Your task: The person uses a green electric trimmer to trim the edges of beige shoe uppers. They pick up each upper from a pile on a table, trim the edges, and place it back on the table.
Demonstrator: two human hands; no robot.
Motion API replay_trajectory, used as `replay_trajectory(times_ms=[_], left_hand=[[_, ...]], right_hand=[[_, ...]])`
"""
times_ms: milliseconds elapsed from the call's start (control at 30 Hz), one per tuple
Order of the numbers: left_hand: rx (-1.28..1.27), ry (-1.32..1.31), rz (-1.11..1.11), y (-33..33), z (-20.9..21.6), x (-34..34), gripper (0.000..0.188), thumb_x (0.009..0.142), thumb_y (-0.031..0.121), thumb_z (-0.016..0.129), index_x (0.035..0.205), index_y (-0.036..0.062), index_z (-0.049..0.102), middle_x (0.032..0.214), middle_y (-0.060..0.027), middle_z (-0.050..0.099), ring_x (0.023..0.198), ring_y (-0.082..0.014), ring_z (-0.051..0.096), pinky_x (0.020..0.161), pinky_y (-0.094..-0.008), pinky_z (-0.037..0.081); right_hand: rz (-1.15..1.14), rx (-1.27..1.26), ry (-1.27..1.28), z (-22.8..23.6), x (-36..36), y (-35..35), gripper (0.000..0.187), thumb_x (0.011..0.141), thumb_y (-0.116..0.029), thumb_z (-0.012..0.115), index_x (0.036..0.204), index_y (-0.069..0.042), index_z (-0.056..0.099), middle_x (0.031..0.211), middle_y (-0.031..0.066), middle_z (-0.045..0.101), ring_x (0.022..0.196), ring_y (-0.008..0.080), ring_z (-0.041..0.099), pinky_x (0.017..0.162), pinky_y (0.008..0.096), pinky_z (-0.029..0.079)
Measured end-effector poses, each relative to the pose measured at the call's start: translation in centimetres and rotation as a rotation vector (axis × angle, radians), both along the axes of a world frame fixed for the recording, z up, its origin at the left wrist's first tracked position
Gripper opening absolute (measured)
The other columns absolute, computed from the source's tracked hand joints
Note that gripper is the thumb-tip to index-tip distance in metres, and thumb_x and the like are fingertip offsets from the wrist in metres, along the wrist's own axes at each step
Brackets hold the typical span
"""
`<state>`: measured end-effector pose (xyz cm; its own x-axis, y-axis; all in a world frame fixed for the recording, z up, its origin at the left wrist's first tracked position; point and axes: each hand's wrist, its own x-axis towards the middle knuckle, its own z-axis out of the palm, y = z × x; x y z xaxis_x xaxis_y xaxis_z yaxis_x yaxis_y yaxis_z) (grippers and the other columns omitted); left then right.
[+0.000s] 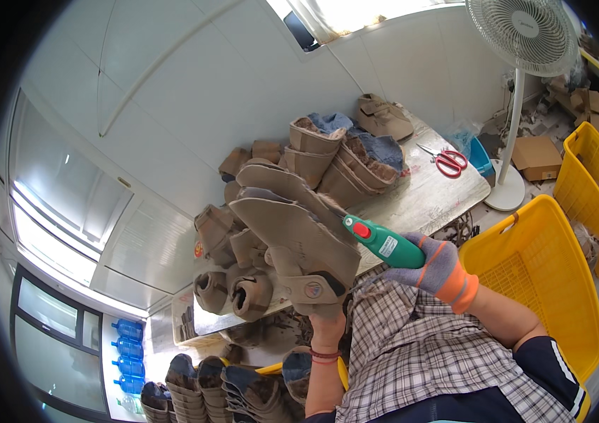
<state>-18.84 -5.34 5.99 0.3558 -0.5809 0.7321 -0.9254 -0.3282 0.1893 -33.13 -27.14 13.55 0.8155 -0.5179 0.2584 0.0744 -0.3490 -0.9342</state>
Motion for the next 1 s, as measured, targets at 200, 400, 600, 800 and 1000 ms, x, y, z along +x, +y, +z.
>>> replay_trajectory(times_ms=[200,400,600,800,1000], left_hand=[[0.139,-0.148,0.02,0.8,-1.8,-0.9,0.037,0.079,0.004,0.06,0.115,0.0023,0.062,0.12,-0.0187,0.058,0.109,-0.0394,0.055,0.097,-0.0483,0.042],[-0.115,0.036,0.163,2.1,-2.2,2.3,0.045,0.081,0.007,0.063,0.124,-0.0037,0.054,0.127,-0.0224,0.053,0.119,-0.0419,0.047,0.105,-0.0487,0.033],[0.042,-0.261,0.487,3.1,10.0,14.6,0.031,0.083,0.011,0.066,0.109,-0.0056,0.061,0.119,-0.0271,0.056,0.111,-0.0413,0.052,0.095,-0.0438,0.04],[-0.108,0.158,0.487,3.7,13.3,23.6,0.029,0.085,0.019,0.067,0.079,-0.0086,0.06,0.072,-0.021,0.061,0.072,-0.0343,0.058,0.066,-0.044,0.043],[-0.872,0.757,-0.262,1.9,16.2,18.0,0.03,0.09,0.014,0.062,0.113,-0.0045,0.059,0.108,-0.0151,0.064,0.099,-0.0225,0.062,0.085,-0.0385,0.05]], right_hand=[[-0.002,0.135,-0.026,1.0,0.0,0.1,0.062,0.07,-0.037,0.083,0.115,0.0,0.06,0.088,0.0091,0.069,0.076,0.012,0.066,0.071,0.0259,0.053],[-0.067,0.289,-0.052,2.2,0.0,-1.2,0.054,0.072,-0.026,0.082,0.112,0.002,0.058,0.085,0.0037,0.066,0.071,0.0066,0.061,0.065,0.0226,0.052],[-0.17,0.223,0.02,-0.5,-1.7,-2.7,0.059,0.069,-0.027,0.084,0.114,0.002,0.059,0.084,0.0052,0.067,0.069,0.0068,0.06,0.063,0.0227,0.051],[-0.171,0.216,-0.001,-2.0,-2.3,-3.0,0.059,0.069,-0.028,0.084,0.114,0.002,0.059,0.084,0.0059,0.067,0.07,0.0077,0.06,0.064,0.0236,0.051],[-0.227,-0.119,-0.054,-2.9,-2.2,-3.7,0.063,0.064,-0.032,0.086,0.113,0.0,0.061,0.086,0.0121,0.069,0.07,0.0182,0.067,0.065,0.029,0.053]])
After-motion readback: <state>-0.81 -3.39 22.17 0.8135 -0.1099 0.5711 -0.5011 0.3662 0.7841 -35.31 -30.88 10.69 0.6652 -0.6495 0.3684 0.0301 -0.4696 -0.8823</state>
